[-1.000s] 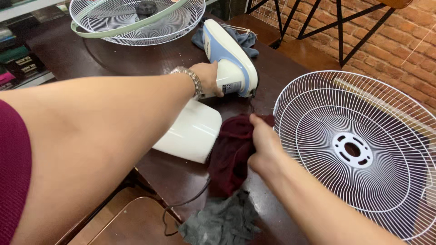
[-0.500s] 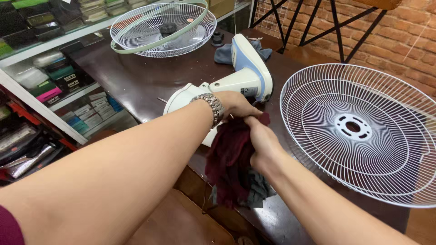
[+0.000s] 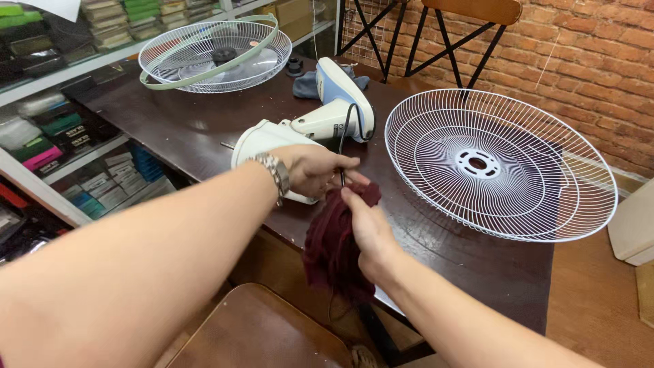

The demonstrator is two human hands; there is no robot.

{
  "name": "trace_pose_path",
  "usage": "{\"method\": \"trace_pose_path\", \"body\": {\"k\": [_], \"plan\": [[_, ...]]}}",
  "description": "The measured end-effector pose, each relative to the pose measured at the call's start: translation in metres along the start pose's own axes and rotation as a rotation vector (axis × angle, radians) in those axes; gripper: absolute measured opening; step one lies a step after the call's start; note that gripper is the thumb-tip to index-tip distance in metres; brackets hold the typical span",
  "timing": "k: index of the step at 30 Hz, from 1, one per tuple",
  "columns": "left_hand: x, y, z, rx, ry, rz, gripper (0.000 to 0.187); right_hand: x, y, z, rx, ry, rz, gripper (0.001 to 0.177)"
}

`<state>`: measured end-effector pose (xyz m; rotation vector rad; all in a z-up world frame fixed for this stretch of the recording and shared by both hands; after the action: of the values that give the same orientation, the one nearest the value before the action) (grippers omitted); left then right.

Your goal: The person wipes the metal fan cage and the fan motor housing with a maroon cloth. They rotate the cage to clean different sections and then wipe the motor body and its cord.

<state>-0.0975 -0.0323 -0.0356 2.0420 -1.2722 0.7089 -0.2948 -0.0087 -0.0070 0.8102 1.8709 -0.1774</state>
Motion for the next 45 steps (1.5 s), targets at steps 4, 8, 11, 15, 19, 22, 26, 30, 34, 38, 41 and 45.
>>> {"method": "trace_pose_path", "body": {"k": [4,8,11,15,19,22,26,30,34,38,41,45], "plan": [[0.013,0.004,-0.019,0.084,0.258,-0.383,0.032,0.029,0.010,-0.010,0.011,-0.165,-0.125,0.038],[0.053,-0.012,-0.073,0.230,0.300,-0.487,0.038,0.081,-0.007,-0.048,0.069,-0.054,-0.328,0.039],[-0.016,0.001,-0.108,0.183,0.136,0.000,0.052,0.049,-0.004,-0.026,0.081,-0.064,-0.378,0.044],[-0.055,-0.001,-0.114,0.094,0.395,-0.276,0.039,0.025,0.027,-0.012,-0.156,-0.291,-0.324,0.041],[-0.025,-0.047,-0.140,0.335,0.642,-0.657,0.026,0.062,0.011,-0.038,-0.146,-0.188,-0.641,0.042],[-0.050,-0.036,-0.166,0.518,0.459,-0.438,0.050,0.040,0.018,-0.025,-0.200,-0.229,-0.617,0.044],[-0.076,0.014,-0.142,0.315,0.551,-0.315,0.037,0.016,0.039,-0.012,-0.244,-0.232,-0.536,0.046],[-0.032,-0.035,-0.196,0.452,0.735,-0.576,0.022,0.057,0.024,-0.040,-0.290,-0.411,-0.803,0.045],[-0.042,-0.049,-0.254,0.663,0.736,-0.549,0.049,0.052,0.032,-0.023,-0.354,-0.276,-0.730,0.045],[-0.110,0.007,-0.198,0.348,0.662,-0.357,0.054,0.014,0.079,-0.001,-0.513,-0.327,-0.625,0.044],[-0.109,-0.030,-0.201,0.462,0.693,-0.557,0.040,0.028,0.081,-0.008,-0.517,-0.247,-0.639,0.045],[-0.091,-0.102,-0.283,0.578,1.022,-0.997,0.037,0.053,0.062,-0.017,-0.551,-0.211,-0.822,0.043]]}}
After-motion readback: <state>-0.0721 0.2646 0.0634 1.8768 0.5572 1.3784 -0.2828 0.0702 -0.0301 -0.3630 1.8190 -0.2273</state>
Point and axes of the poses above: each hand's wrist, its own z-axis towards the middle knuckle, its own y-axis out of the palm, x = y × z, the point moved 4 cm from there along z, towards the middle knuckle, and after that the axes turned 10 degrees about -z, right-handed, at the moved point
